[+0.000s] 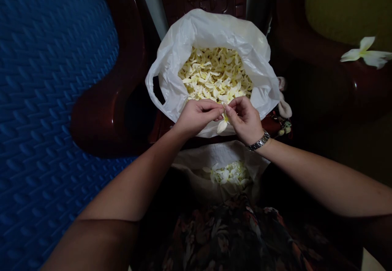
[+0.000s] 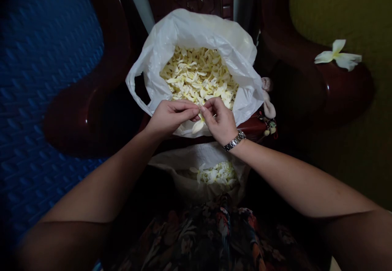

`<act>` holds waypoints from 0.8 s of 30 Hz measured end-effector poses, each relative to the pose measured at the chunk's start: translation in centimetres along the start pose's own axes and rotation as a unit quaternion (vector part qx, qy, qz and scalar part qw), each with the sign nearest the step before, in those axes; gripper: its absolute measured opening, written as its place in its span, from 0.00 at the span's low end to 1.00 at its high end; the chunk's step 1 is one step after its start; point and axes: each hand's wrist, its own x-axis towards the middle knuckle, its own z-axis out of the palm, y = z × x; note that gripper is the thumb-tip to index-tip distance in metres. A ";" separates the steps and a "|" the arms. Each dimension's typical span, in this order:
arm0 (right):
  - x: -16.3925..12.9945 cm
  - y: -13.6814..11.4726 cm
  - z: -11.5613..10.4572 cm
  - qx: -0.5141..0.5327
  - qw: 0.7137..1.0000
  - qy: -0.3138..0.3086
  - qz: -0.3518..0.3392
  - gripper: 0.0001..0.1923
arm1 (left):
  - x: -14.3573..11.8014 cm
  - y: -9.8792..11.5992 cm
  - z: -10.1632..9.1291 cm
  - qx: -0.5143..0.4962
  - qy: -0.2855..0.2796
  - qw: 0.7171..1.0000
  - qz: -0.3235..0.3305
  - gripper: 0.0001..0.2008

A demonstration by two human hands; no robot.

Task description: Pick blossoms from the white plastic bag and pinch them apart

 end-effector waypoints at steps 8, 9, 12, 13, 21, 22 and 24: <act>0.0 -0.1 0.1 -0.017 1.000 0.002 -0.008 0.16 | -0.1 0.0 0.4 -0.024 0.028 0.998 -0.053 0.06; 0.0 -0.1 0.1 -0.020 1.000 0.001 -0.008 0.16 | -0.1 -0.1 0.4 -0.026 0.030 0.998 -0.055 0.06; 0.0 -0.2 0.2 -0.024 1.000 0.001 -0.007 0.16 | -0.1 0.0 0.4 -0.028 0.031 0.997 -0.062 0.06; 0.0 -0.2 0.2 -0.023 1.000 0.003 -0.008 0.16 | -0.1 0.1 0.4 -0.029 0.032 0.997 -0.067 0.05; -0.2 -0.3 0.4 -0.018 1.000 -0.008 -0.002 0.17 | 0.2 0.1 0.9 -0.123 0.044 0.982 -0.140 0.02; -0.2 -0.4 0.4 -0.015 1.000 -0.011 0.000 0.18 | 0.2 0.1 0.9 -0.133 0.044 0.980 -0.144 0.02; -0.2 -0.3 0.4 -0.005 1.000 -0.015 0.005 0.18 | 0.3 0.1 0.9 -0.143 0.044 0.978 -0.147 0.01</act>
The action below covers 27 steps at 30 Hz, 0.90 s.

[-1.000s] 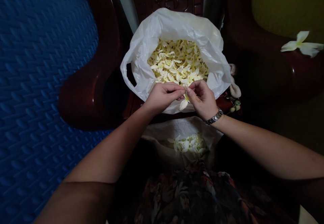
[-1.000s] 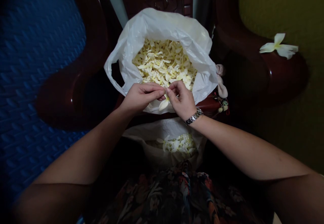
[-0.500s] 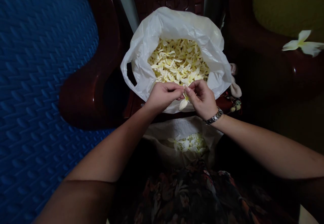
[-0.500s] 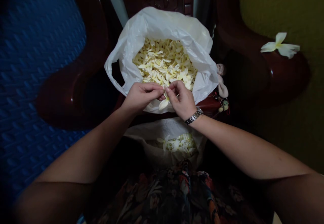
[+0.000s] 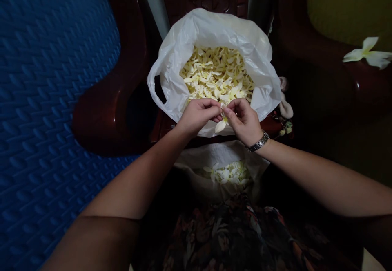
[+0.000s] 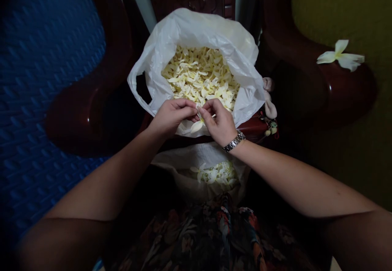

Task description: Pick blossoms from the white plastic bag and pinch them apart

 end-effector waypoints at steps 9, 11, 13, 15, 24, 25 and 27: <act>0.4 0.4 0.1 0.092 0.994 -0.029 0.050 0.23 | -0.1 -0.1 -0.1 0.012 0.014 1.000 0.014 0.05; 0.5 0.4 0.1 0.116 0.991 -0.030 0.061 0.24 | 0.0 -0.3 -0.1 0.013 0.015 1.000 0.024 0.07; 0.6 0.3 0.1 0.142 0.987 -0.031 0.074 0.25 | 0.1 -0.4 -0.2 0.025 0.022 0.999 0.038 0.07; 0.5 0.2 0.2 0.173 0.979 -0.037 0.098 0.26 | 0.1 -0.5 -0.3 0.051 0.036 0.996 0.058 0.08; 0.4 0.2 0.4 0.222 0.961 -0.053 0.157 0.29 | 0.3 -0.8 -0.8 0.168 0.069 0.971 0.153 0.06; 0.4 0.3 0.3 0.216 0.963 -0.053 0.155 0.29 | 0.3 -0.8 -0.9 0.185 0.069 0.966 0.165 0.06; 0.5 0.3 0.3 0.199 0.968 -0.041 0.145 0.29 | 0.3 -0.9 -1.0 0.220 0.065 0.954 0.194 0.06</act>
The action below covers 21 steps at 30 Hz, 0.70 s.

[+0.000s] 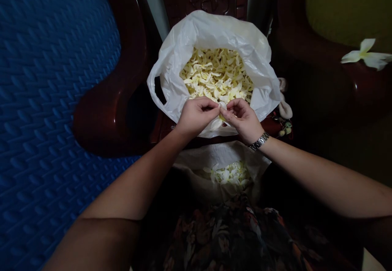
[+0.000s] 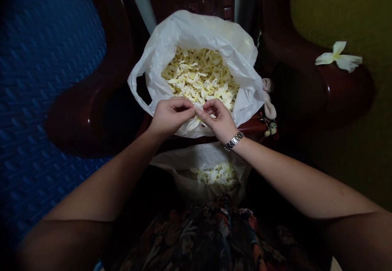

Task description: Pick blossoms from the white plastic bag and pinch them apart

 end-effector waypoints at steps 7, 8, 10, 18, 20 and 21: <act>0.1 -0.2 -0.1 -0.016 1.000 0.006 0.004 0.29 | 0.0 -0.4 -0.3 0.049 -0.014 0.996 0.068 0.07; 0.1 -0.2 -0.1 -0.021 1.000 0.005 0.003 0.29 | 0.0 -0.4 -0.3 0.052 -0.015 0.996 0.075 0.07; 0.1 -0.4 -0.2 -0.029 1.000 0.005 0.003 0.28 | 0.0 -0.5 -0.4 0.058 -0.019 0.995 0.080 0.07; 0.6 -2.2 -1.7 0.026 0.999 -0.010 0.029 0.27 | 0.9 -1.2 -2.1 0.095 0.008 0.995 0.041 0.09; 0.9 -2.7 -2.6 0.058 0.997 -0.023 0.053 0.27 | 1.0 -1.5 -2.7 0.101 0.007 0.994 0.033 0.10; 0.9 -2.9 -3.1 0.064 0.995 -0.041 0.071 0.26 | 1.0 -1.6 -2.9 0.100 -0.004 0.995 0.025 0.10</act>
